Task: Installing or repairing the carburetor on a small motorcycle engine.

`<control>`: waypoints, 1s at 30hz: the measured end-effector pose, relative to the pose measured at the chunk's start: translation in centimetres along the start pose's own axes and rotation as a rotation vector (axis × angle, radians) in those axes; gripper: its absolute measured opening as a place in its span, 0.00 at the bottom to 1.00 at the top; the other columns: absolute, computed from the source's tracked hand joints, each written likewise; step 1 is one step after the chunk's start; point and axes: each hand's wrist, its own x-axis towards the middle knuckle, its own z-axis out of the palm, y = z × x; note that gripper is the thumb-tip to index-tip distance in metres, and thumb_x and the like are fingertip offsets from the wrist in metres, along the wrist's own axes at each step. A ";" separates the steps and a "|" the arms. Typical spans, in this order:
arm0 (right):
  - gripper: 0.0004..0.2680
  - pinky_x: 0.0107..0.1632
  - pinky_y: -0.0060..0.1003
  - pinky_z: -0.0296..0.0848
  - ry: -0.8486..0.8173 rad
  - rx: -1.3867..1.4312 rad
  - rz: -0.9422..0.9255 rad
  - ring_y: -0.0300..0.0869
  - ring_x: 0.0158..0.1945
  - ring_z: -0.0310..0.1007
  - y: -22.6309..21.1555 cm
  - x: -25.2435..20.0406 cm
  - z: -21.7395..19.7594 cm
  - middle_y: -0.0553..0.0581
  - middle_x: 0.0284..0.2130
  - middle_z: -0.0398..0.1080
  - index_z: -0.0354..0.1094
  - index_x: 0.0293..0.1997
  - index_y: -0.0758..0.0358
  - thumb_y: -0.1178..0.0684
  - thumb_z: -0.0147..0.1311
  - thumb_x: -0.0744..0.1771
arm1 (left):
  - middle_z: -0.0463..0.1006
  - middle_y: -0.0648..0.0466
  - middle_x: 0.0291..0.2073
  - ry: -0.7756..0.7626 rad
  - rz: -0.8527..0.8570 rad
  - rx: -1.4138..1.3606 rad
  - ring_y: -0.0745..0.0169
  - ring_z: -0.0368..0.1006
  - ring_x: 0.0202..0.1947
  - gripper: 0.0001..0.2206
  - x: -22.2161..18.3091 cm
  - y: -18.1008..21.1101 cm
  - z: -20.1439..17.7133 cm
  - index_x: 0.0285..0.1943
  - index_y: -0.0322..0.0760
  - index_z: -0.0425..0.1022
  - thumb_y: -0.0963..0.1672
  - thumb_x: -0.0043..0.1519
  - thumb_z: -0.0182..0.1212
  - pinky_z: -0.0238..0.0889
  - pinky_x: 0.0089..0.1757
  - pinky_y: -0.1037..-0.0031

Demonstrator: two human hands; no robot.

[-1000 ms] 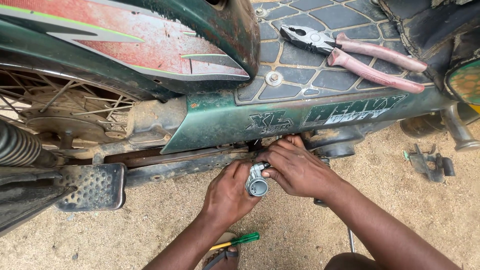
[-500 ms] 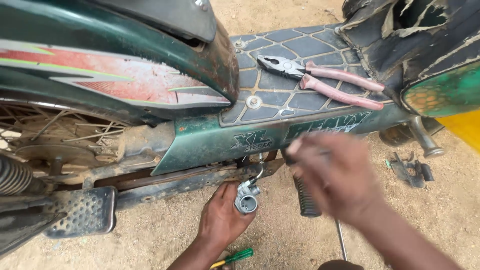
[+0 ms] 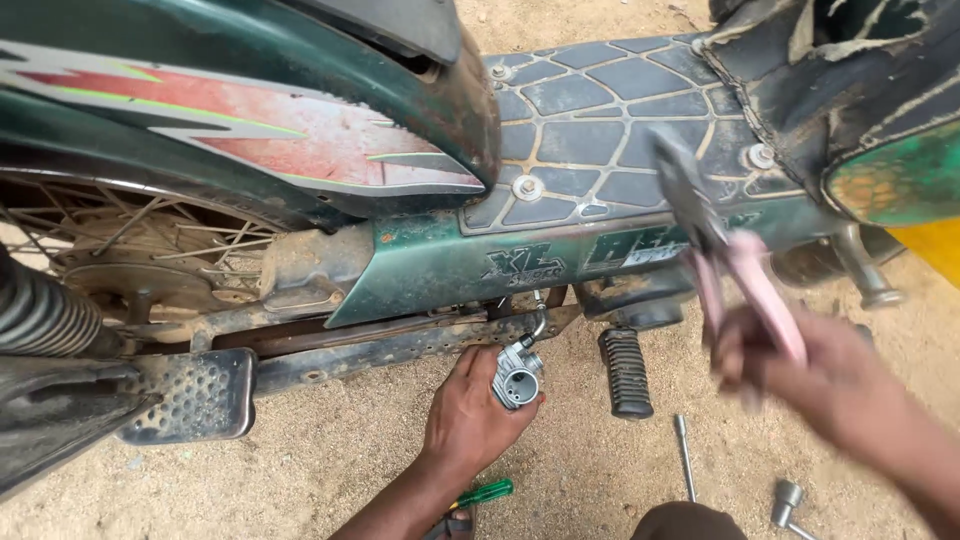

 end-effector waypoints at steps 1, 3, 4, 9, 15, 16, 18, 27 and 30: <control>0.09 0.41 0.56 0.79 -0.019 -0.015 -0.008 0.60 0.41 0.76 3.4 -1.0 3.6 0.76 0.43 0.70 0.71 0.52 0.72 0.64 0.58 0.67 | 0.76 0.42 0.47 0.021 -0.013 -0.007 0.44 0.79 0.44 0.32 0.2 -0.7 0.1 0.57 0.30 0.68 0.49 0.49 0.77 0.75 0.45 0.57; 0.10 0.54 0.50 0.76 -0.139 0.545 -0.273 0.52 0.70 0.63 7.7 -6.6 8.8 0.70 0.72 0.60 0.75 0.49 0.85 0.68 0.60 0.65 | 0.75 0.40 0.49 0.037 0.134 0.093 0.46 0.79 0.44 0.29 0.6 -2.1 0.4 0.57 0.29 0.68 0.47 0.51 0.76 0.77 0.43 0.60; 0.10 0.54 0.50 0.76 -0.153 0.543 -0.275 0.52 0.70 0.63 11.7 -4.6 10.7 0.70 0.72 0.60 0.75 0.49 0.85 0.68 0.60 0.65 | 0.75 0.40 0.49 0.047 0.125 0.095 0.46 0.79 0.44 0.29 0.8 -2.9 0.4 0.57 0.29 0.68 0.47 0.51 0.76 0.77 0.43 0.60; 0.30 0.70 0.40 0.52 -0.662 0.896 -0.151 0.42 0.69 0.56 19.1 -1.5 20.9 0.58 0.65 0.60 0.41 0.79 0.65 0.63 0.57 0.68 | 0.72 0.39 0.51 0.036 0.348 0.351 0.44 0.75 0.50 0.32 1.8 -5.1 -0.8 0.58 0.29 0.67 0.44 0.46 0.78 0.77 0.44 0.62; 0.28 0.76 0.48 0.37 -0.250 0.205 0.090 0.49 0.79 0.43 16.9 -2.5 20.6 0.61 0.71 0.52 0.58 0.73 0.66 0.59 0.65 0.63 | 0.70 0.40 0.54 0.040 0.436 0.363 0.43 0.73 0.54 0.34 1.6 -4.1 -1.7 0.59 0.32 0.66 0.43 0.44 0.79 0.77 0.44 0.63; 0.28 0.76 0.48 0.37 -0.256 0.196 0.089 0.49 0.79 0.43 16.6 -2.4 20.4 0.61 0.71 0.52 0.58 0.73 0.66 0.59 0.65 0.63 | 0.70 0.40 0.54 0.049 0.430 0.359 0.43 0.73 0.54 0.34 1.6 -4.0 -1.7 0.59 0.32 0.66 0.43 0.44 0.79 0.77 0.44 0.63; 0.29 0.76 0.46 0.36 -0.240 0.198 0.090 0.49 0.80 0.41 16.1 -1.8 20.4 0.62 0.71 0.51 0.58 0.72 0.66 0.62 0.64 0.62 | 0.70 0.39 0.54 0.018 0.465 0.382 0.43 0.72 0.53 0.33 1.7 -4.0 -2.1 0.59 0.31 0.65 0.43 0.46 0.77 0.78 0.43 0.63; 0.34 0.71 0.40 0.48 -0.341 0.170 0.215 0.44 0.72 0.55 7.4 -1.5 19.0 0.56 0.65 0.63 0.53 0.76 0.59 0.65 0.58 0.59 | 0.69 0.37 0.57 -0.041 0.527 0.510 0.45 0.73 0.51 0.20 1.9 -4.7 -1.2 0.60 0.29 0.65 0.36 0.58 0.59 0.80 0.37 0.68; 0.33 0.61 0.41 0.64 -0.353 0.326 0.353 0.45 0.59 0.69 9.6 -1.4 19.3 0.60 0.53 0.70 0.56 0.73 0.61 0.69 0.52 0.56 | 0.68 0.37 0.58 -0.061 0.507 0.500 0.46 0.73 0.52 0.20 1.9 -4.8 -1.1 0.60 0.29 0.65 0.35 0.57 0.58 0.80 0.36 0.69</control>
